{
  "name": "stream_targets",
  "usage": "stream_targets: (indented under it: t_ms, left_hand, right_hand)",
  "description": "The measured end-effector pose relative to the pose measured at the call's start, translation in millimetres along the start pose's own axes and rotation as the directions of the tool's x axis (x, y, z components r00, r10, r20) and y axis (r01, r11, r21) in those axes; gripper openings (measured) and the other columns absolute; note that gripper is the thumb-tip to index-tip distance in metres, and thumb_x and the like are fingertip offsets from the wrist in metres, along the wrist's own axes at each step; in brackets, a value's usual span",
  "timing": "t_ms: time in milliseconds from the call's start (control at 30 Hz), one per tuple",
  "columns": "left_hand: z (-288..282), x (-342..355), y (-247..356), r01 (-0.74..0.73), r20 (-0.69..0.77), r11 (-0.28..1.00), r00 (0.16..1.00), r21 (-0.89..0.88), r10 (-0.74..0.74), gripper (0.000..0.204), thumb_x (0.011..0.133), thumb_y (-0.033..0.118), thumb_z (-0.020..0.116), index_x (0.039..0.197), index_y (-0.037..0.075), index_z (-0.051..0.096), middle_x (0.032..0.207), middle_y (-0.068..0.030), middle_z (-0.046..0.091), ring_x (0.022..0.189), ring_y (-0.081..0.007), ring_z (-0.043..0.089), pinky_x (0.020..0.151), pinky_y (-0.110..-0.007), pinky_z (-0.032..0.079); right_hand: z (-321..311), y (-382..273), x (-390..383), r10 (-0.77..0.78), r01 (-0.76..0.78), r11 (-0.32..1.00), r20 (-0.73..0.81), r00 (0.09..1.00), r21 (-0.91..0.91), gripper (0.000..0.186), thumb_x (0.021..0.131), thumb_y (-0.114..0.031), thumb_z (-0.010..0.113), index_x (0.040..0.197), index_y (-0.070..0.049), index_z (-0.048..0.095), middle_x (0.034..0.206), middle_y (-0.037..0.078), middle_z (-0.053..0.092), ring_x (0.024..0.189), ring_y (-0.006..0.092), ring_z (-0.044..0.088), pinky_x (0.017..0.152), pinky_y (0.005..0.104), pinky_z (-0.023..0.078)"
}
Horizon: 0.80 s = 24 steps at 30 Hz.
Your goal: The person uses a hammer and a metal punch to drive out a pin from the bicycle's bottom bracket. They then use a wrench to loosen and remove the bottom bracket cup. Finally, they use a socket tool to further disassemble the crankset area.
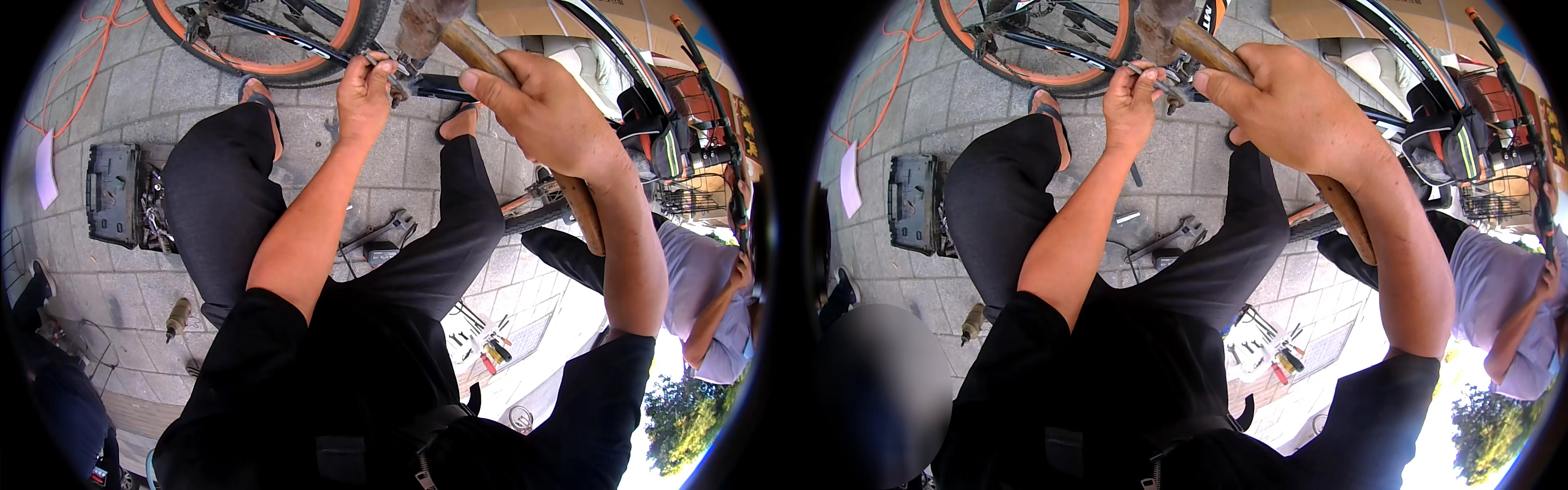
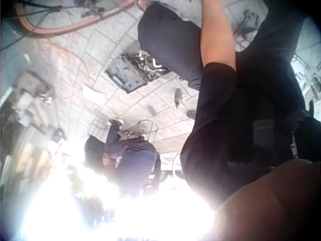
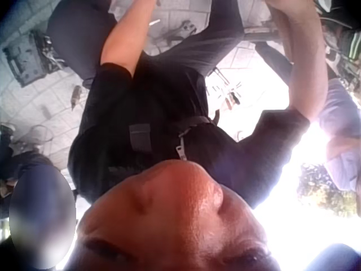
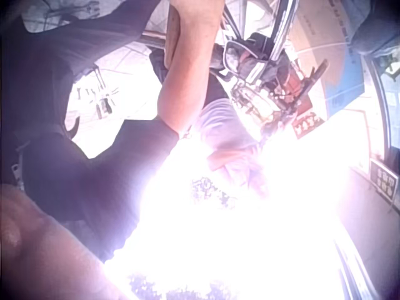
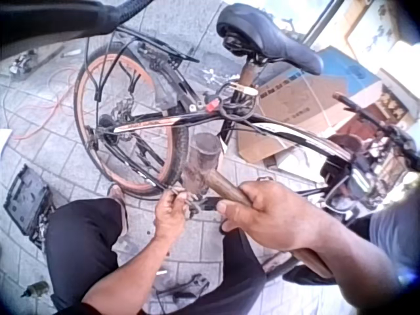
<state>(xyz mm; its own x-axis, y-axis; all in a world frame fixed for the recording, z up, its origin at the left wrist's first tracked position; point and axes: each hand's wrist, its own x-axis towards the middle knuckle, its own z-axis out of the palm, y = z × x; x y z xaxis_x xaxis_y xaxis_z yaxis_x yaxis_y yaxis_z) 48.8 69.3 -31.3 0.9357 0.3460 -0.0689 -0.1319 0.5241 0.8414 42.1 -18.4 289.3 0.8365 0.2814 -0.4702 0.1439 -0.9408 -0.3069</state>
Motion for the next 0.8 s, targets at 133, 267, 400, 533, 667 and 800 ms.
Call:
stream_targets:
  t_ms: [133,267,400,533,667,800]
  left_hand:
    - [0,0,-1,-0.019,0.007,1.000,1.000,-0.004,0.019,0.013,0.109,0.022,0.062,0.115,0.011,0.064,0.111,0.0004,0.074,0.105,-0.0095,0.067,0.090,-0.030,0.053]
    - [2,-4,2,-0.012,0.043,0.999,0.999,0.040,0.010,0.014,0.108,0.022,0.063,0.115,0.010,0.064,0.111,-0.0004,0.074,0.105,-0.0092,0.067,0.090,-0.030,0.053]
    - [7,-6,2,-0.142,0.028,0.990,0.990,0.016,0.141,0.011,0.108,0.012,0.062,0.114,0.003,0.066,0.100,-0.0001,0.074,0.084,-0.0037,0.061,0.074,-0.023,0.051]
    - [11,-7,7,-0.120,0.029,0.992,0.992,0.040,0.119,0.012,0.107,0.012,0.063,0.113,0.003,0.068,0.099,-0.0004,0.075,0.084,-0.0038,0.062,0.073,-0.023,0.052]
    - [6,-5,3,-0.151,0.066,0.963,0.988,0.222,0.139,0.013,0.105,0.012,0.066,0.113,0.003,0.071,0.095,-0.0029,0.076,0.080,-0.0068,0.064,0.073,-0.025,0.054]
    - [12,-5,5,-0.288,0.136,0.878,0.957,0.382,0.255,0.014,0.104,0.013,0.068,0.112,0.003,0.073,0.095,-0.0063,0.077,0.078,-0.0106,0.067,0.073,-0.028,0.055]
  right_hand:
    - [0,0,-1,0.009,-0.009,1.000,-0.007,1.000,0.007,0.049,0.103,-0.044,0.066,0.093,0.004,0.065,0.069,0.007,0.061,0.074,0.0173,0.076,0.063,0.0314,0.055]
    - [1,3,-2,0.000,0.000,1.000,-0.002,1.000,0.024,0.049,0.104,-0.045,0.066,0.094,0.004,0.065,0.069,0.006,0.061,0.074,0.0163,0.075,0.063,0.0313,0.055]
    - [5,9,0,-0.004,0.003,1.000,0.013,1.000,0.031,0.050,0.104,-0.045,0.066,0.093,0.003,0.065,0.070,0.005,0.062,0.075,0.0152,0.075,0.063,0.0310,0.055]
    - [4,10,-2,0.007,-0.008,0.999,0.011,1.000,0.034,0.050,0.104,-0.046,0.066,0.092,0.003,0.064,0.071,0.006,0.063,0.075,0.0145,0.074,0.064,0.0312,0.055]
    - [4,8,-2,-0.014,0.014,1.000,0.012,1.000,0.019,0.051,0.104,-0.046,0.065,0.091,0.003,0.065,0.071,0.008,0.066,0.075,0.0139,0.074,0.064,0.0313,0.055]
    - [9,11,0,-0.089,0.080,0.992,-0.089,0.992,-0.094,0.051,0.105,-0.045,0.063,0.090,0.004,0.064,0.068,0.013,0.068,0.069,0.0190,0.075,0.062,0.0334,0.055]
